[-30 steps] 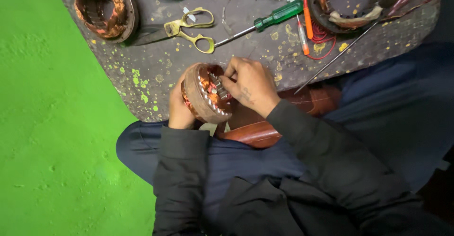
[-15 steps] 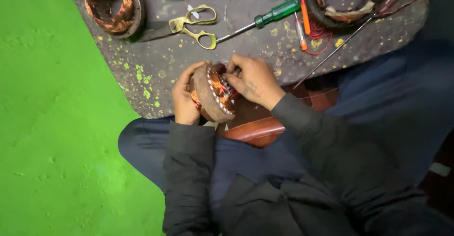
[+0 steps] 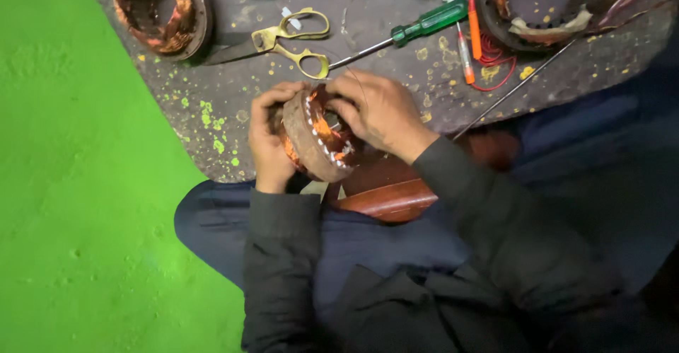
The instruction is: The person winds copper wire around a cylindrical stator core, inserting the wire into slots and rotating the component to continue the winding process. The person works with the stator resting on their lap while seated.
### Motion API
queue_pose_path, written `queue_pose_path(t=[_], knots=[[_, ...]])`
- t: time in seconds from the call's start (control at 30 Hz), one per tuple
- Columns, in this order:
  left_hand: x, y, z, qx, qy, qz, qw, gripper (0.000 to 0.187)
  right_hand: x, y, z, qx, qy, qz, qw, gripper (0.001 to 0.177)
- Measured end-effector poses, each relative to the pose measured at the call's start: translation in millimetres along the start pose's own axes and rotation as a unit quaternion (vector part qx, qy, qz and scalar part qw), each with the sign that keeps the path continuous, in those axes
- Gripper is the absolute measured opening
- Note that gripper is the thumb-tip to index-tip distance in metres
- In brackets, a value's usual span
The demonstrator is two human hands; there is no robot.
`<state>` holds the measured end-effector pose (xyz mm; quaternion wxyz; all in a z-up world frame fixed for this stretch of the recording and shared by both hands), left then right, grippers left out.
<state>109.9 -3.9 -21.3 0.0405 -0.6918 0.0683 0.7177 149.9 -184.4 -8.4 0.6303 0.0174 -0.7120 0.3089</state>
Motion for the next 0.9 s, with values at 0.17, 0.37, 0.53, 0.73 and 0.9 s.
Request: queue_pose_path(t=[0.17,0.37,0.53,0.73,0.9], knots=[[-6.9,6.0,-1.5,0.015,0.028,-0.014,0.999,0.048,-1.8,4.1,6.1,-0.015,-0.038,0.015,0.999,0.02],[-17.1,5.4,-5.0,-0.005,0.006,-0.075,0.997,0.054,14.9,-6.8,1.3,0.011,-0.039,0.052,0.998,0.028],[-32.3,-17.4,8.5,-0.077,-0.093,-0.191,0.974,0.051,53.1,-22.5,17.0,0.022,-0.124,0.168,0.978,0.029],[-39.2,-26.6,40.6,-0.111,-0.198,-0.305,0.925,0.026,33.5,2.2,28.4,0.182,-0.053,0.179,0.965,0.027],[-60.5,-5.4,33.7,0.046,0.008,-0.309,0.95,0.023,29.4,6.3,28.3,0.225,-0.071,0.18,0.955,0.029]])
Point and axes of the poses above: each hand's wrist, its own z-axis away from the middle knuckle, its own y-axis out of the palm, x = y × z, the point moved 8 cm from there along -z, towards the middle knuckle, and after that the axes turned 7 degrees about x, right-handed, at the moved point
